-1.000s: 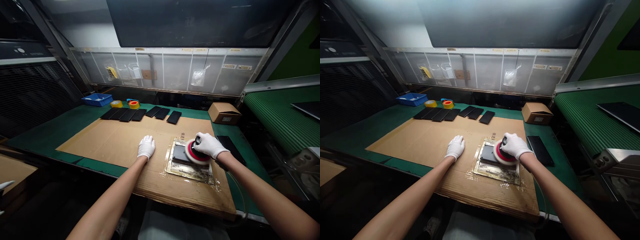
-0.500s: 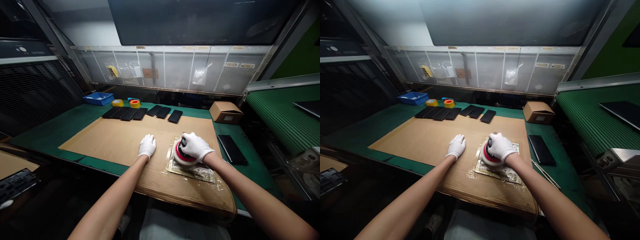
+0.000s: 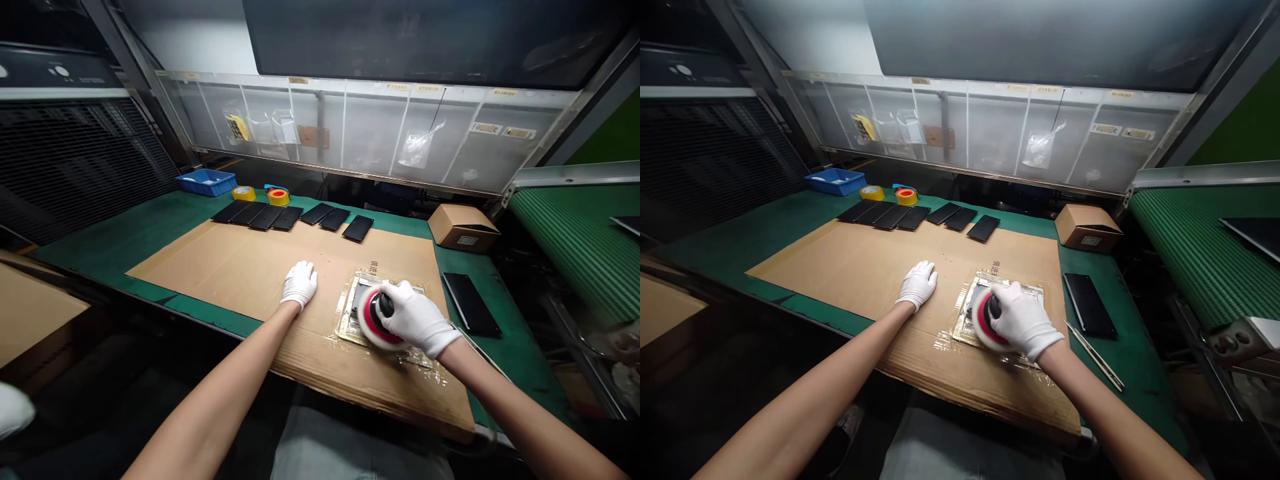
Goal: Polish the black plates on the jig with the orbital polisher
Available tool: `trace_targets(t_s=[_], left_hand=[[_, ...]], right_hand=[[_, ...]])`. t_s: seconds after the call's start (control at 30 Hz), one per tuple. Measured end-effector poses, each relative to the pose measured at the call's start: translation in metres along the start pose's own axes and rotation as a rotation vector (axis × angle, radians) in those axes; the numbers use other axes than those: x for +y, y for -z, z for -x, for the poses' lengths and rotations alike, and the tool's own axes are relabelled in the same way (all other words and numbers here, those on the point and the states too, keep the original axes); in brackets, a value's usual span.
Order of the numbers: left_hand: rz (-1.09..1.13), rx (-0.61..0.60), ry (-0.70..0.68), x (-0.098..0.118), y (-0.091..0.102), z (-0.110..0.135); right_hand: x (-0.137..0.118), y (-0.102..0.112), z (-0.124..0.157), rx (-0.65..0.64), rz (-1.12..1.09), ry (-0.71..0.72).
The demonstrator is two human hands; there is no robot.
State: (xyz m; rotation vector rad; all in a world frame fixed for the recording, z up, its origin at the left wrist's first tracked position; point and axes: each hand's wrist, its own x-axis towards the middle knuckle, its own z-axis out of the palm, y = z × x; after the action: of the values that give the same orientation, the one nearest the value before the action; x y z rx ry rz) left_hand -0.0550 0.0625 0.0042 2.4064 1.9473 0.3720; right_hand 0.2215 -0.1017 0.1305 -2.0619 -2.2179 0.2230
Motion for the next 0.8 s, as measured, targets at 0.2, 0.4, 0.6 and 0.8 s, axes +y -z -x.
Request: trace_targets(t_s=[0.2, 0.4, 0.6, 0.8], left_hand=[[-0.019, 0.034, -0.027, 0.002, 0.004, 0.003], [-0.048, 0.062, -0.043, 0.006, 0.005, 0.004], [-0.014, 0.066, -0.060, 0.005, 0.005, 0.006], [-0.022, 0.078, -0.052, 0.005, 0.003, 0.005]], right_hand=[[0.005, -0.005, 0.018, 0.065, 0.019, 0.060], [0.050, -0.010, 0.045, 0.129, 0.077, 0.009], [0.006, -0.013, 0.017, 0.120, 0.083, 0.125], [0.044, -0.011, 0.035, 0.128, 0.105, 0.113]])
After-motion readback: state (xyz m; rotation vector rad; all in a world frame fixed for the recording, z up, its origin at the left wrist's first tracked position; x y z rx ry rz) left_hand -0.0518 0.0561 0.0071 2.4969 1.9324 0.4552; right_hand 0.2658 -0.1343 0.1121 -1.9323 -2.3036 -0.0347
